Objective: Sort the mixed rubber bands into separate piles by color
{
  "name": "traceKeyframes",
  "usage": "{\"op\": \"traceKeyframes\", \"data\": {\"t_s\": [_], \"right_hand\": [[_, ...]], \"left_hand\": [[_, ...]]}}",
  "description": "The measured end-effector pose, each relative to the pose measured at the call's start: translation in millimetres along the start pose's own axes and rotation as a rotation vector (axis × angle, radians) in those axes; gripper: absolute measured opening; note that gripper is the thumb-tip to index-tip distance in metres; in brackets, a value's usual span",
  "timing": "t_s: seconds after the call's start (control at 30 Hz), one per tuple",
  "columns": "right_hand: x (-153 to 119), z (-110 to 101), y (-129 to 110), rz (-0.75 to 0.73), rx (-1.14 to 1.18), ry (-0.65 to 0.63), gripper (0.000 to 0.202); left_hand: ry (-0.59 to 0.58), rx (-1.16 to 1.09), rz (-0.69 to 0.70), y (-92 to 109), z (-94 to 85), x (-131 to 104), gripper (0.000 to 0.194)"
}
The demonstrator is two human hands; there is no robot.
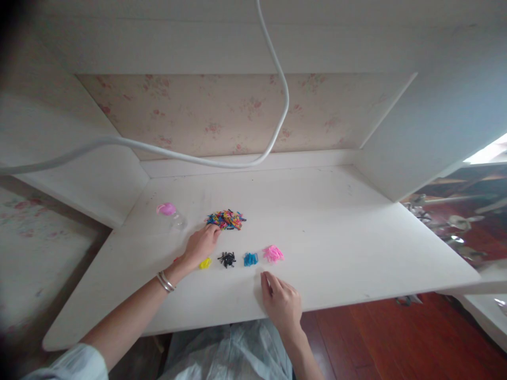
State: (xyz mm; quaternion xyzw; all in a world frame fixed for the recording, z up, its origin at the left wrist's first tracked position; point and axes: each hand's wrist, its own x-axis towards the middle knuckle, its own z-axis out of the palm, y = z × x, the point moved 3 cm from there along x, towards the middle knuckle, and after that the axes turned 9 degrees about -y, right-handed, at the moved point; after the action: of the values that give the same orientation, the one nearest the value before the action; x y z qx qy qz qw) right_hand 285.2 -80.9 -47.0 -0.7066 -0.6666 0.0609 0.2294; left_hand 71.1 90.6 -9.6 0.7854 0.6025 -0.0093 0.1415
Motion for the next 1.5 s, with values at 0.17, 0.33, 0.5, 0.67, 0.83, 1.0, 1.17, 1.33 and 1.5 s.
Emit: {"op": "traceKeyframes", "data": {"t_s": [0.17,0.33,0.5,0.67,0.83,1.0,1.17,1.33,1.5], "right_hand": [[1.1,-0.7,-0.4,-0.004,-0.01,0.004,0.029],[1.0,-2.3,-2.4,-0.012,-0.024,0.011,0.03],[1.2,-2.9,-2.6,0.004,-0.029,0.019,0.032],[1.8,-3.5,-3.5,-0.015,-0.01,0.028,0.032],[2.1,-5.1,-5.3,-0.009,-0.018,0.011,0.034],[1.9,-5.2,-6.1,-0.006,-0.019,0.018,0.033],[2.0,-5.4,-5.6,-0.005,-0.017,0.009,0.032],[1.3,-4.3,-4.0,0.008,-0.004,-0.014,0.034],[2.7,-5.8,-2.1,0.093,0.11,-0.041,0.038]], "left_hand": [[0.019,-0.016,-0.003,-4.9,-7.2,-3.0,0.027],[0.068,-0.041,-0.007,-8.4,-18.0,-3.6,0.029],[0.09,-0.089,0.063,0.6,-24.0,-8.1,0.029],[-0.042,-0.236,0.393,34.7,-21.4,-19.7,0.028],[-0.193,-0.204,0.496,65.3,-11.1,-24.0,0.029],[-0.221,-0.15,0.481,77.0,0.5,-21.6,0.03],[-0.185,-0.129,0.433,71.7,-0.6,-21.1,0.03],[-0.07,-0.139,0.334,52.7,-13.9,-29.4,0.032],[0.084,-0.301,0.228,25.8,-23.9,-57.9,0.028]]}}
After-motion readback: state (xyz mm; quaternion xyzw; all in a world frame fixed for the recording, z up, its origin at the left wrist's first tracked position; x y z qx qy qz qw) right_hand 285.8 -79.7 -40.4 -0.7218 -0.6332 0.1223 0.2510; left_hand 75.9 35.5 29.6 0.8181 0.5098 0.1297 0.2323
